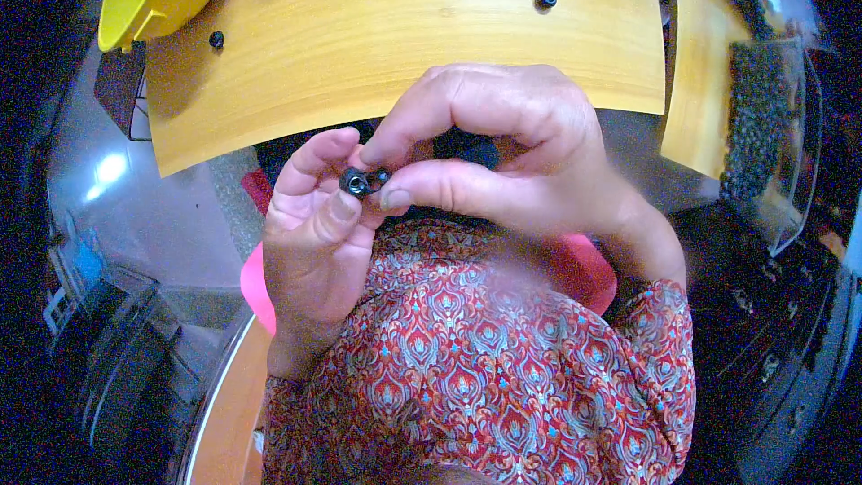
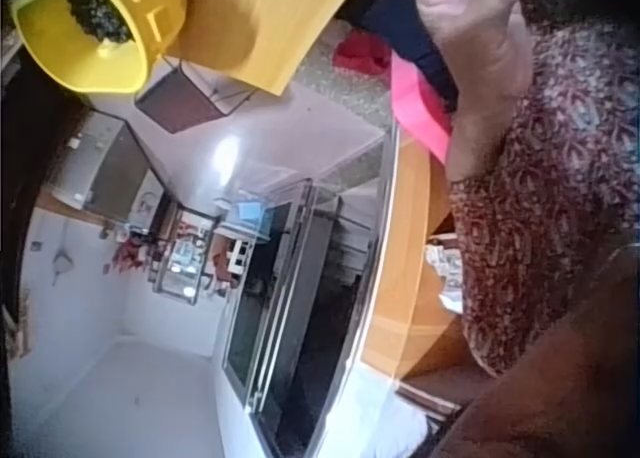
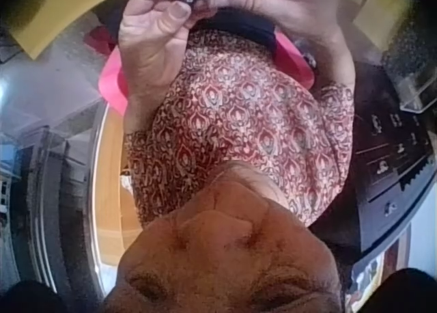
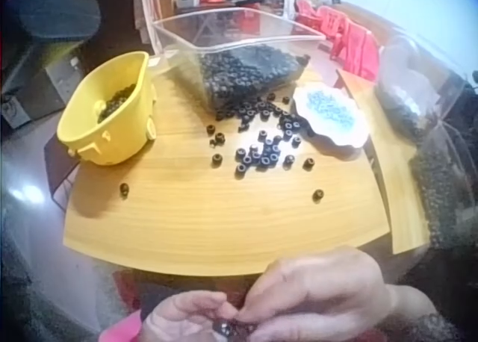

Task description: Assembling small hardware components by hand at a workbench.

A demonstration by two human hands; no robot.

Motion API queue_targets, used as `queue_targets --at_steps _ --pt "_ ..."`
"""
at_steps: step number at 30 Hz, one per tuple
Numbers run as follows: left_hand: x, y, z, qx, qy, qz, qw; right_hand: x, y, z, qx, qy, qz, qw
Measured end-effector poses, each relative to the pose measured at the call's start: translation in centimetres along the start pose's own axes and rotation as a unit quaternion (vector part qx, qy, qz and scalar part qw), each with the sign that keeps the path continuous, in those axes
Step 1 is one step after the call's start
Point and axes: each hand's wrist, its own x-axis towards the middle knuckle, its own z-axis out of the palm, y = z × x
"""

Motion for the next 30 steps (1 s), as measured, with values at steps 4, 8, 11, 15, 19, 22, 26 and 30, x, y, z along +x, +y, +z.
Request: queue_targets --at_steps 4,8,11,15,19,22,26,30 --pt "-0.2 0.0 0.5 0.012 0.013 0.02 1.0 -0.4 0.3 0.0 0.062 0.014 0.039 0.997" --pt "-0.1 -0.2 0.4 0.024 0.004 0.035 0.999 -0.5 0.3 0.2 0.099 0.029 0.063 0.993" --pt "-0.1 -0.3 0.4 0.043 0.012 0.054 0.998 -0.6 0.4 0.0 0.08 0.014 0.05 0.995" --pt "-0.3 -0.1 0.6 0.055 0.034 0.04 0.997 -0.3 -0.1 0.0 0.041 0.016 0.042 0.998" --pt "-0.2 0.0 0.6 0.085 0.018 0.049 0.995 -0.2 -0.3 0.2 -0.017 0.009 0.021 1.0" --pt "-0.3 -0.2 0.7 0.086 0.05 0.053 0.994 -0.1 -0.3 0.2 -0.035 0.008 0.016 0.999" --pt "-0.3 -0.1 0.7 0.088 0.04 0.049 0.994 0.1 -0.6 0.1 -0.066 0.001 0.009 0.998" --pt "-0.4 0.1 0.7 0.119 0.047 0.053 0.99 0.5 -1.1 0.0 -0.107 -0.026 -0.014 0.994"
